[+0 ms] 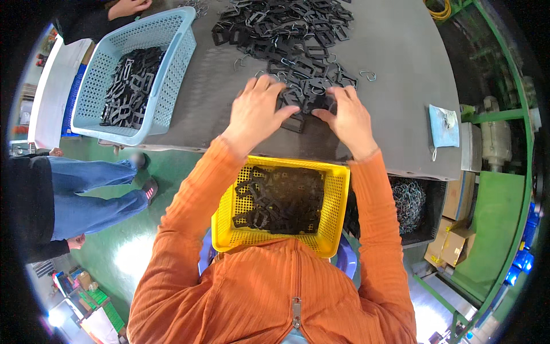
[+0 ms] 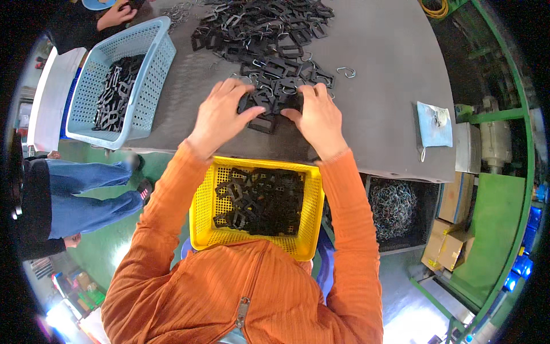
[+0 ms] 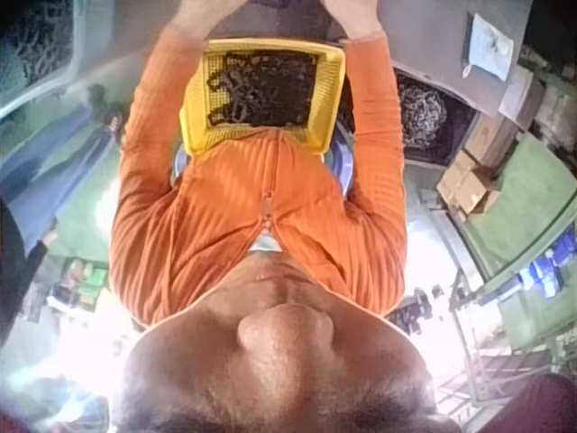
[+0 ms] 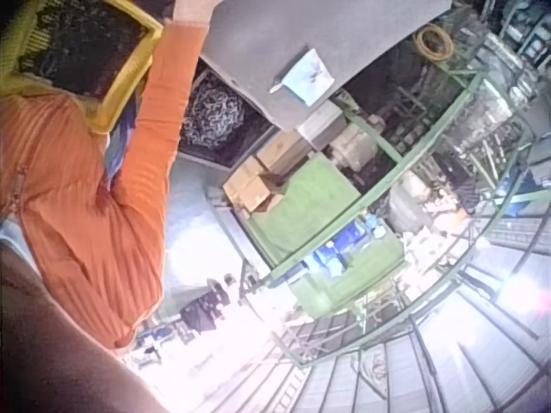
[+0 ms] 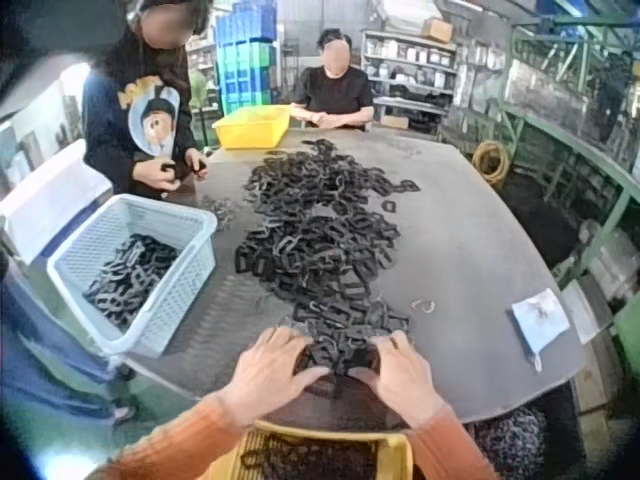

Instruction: The person detaches metal wire clips from black plastic buckles by hand and places the separated plastic buckles into a yellow basket.

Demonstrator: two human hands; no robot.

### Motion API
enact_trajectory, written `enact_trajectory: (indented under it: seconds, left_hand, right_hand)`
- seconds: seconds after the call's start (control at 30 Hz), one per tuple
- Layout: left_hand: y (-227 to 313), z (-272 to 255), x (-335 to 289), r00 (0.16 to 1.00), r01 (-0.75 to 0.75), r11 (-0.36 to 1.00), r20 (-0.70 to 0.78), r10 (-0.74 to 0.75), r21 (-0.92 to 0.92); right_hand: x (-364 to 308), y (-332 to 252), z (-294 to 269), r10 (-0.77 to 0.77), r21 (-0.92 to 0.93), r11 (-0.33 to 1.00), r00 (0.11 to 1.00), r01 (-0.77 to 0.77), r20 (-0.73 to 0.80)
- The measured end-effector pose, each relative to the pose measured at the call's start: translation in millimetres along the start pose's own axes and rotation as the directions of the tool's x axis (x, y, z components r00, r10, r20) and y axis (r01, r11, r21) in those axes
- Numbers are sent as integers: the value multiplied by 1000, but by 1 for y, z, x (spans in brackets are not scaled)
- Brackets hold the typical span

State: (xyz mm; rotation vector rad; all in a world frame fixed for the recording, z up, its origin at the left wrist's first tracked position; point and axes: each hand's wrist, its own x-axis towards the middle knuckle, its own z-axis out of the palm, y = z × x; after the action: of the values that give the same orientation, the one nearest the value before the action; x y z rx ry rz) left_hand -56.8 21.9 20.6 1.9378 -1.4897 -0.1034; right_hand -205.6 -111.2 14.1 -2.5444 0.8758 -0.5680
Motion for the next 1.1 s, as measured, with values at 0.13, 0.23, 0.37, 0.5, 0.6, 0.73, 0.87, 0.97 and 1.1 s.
enact_trajectory:
  seconds: [0.13,0.23,0.37,0.5,0.6,0.73,0.87,0.97,1.1]
  left_hand:
    - [-19,17,12,989,59,989,-145,-38,138]
    - [-24,7,19,982,144,929,-69,-178,-340]
    - [-41,-25,25,943,281,386,180,-279,-879]
    - [-55,-37,17,896,382,112,339,-287,-917]
    - [-44,-28,9,857,515,653,321,-403,-556]
    - [-29,7,-4,956,295,952,-33,-293,84]
    - [-42,3,8,946,325,942,-3,-326,85]
    - [-51,-10,7,972,226,960,-25,-233,-163]
    - [-71,-39,11,934,356,749,196,-298,-560]
  right_hand:
    - [17,17,4,142,77,986,984,-151,106]
    - [23,36,-10,105,359,923,988,-139,113]
    - [14,21,3,-51,-73,995,986,64,159]
    - [28,33,8,27,317,943,969,-106,244]
    - [44,29,-21,154,678,633,919,-373,362]
    - [58,53,-38,343,480,745,884,-462,318]
    - [56,71,-47,323,546,719,902,-430,285]
    - [49,81,-53,270,538,727,898,-426,347]
    - [51,83,-59,275,408,834,921,-371,276]
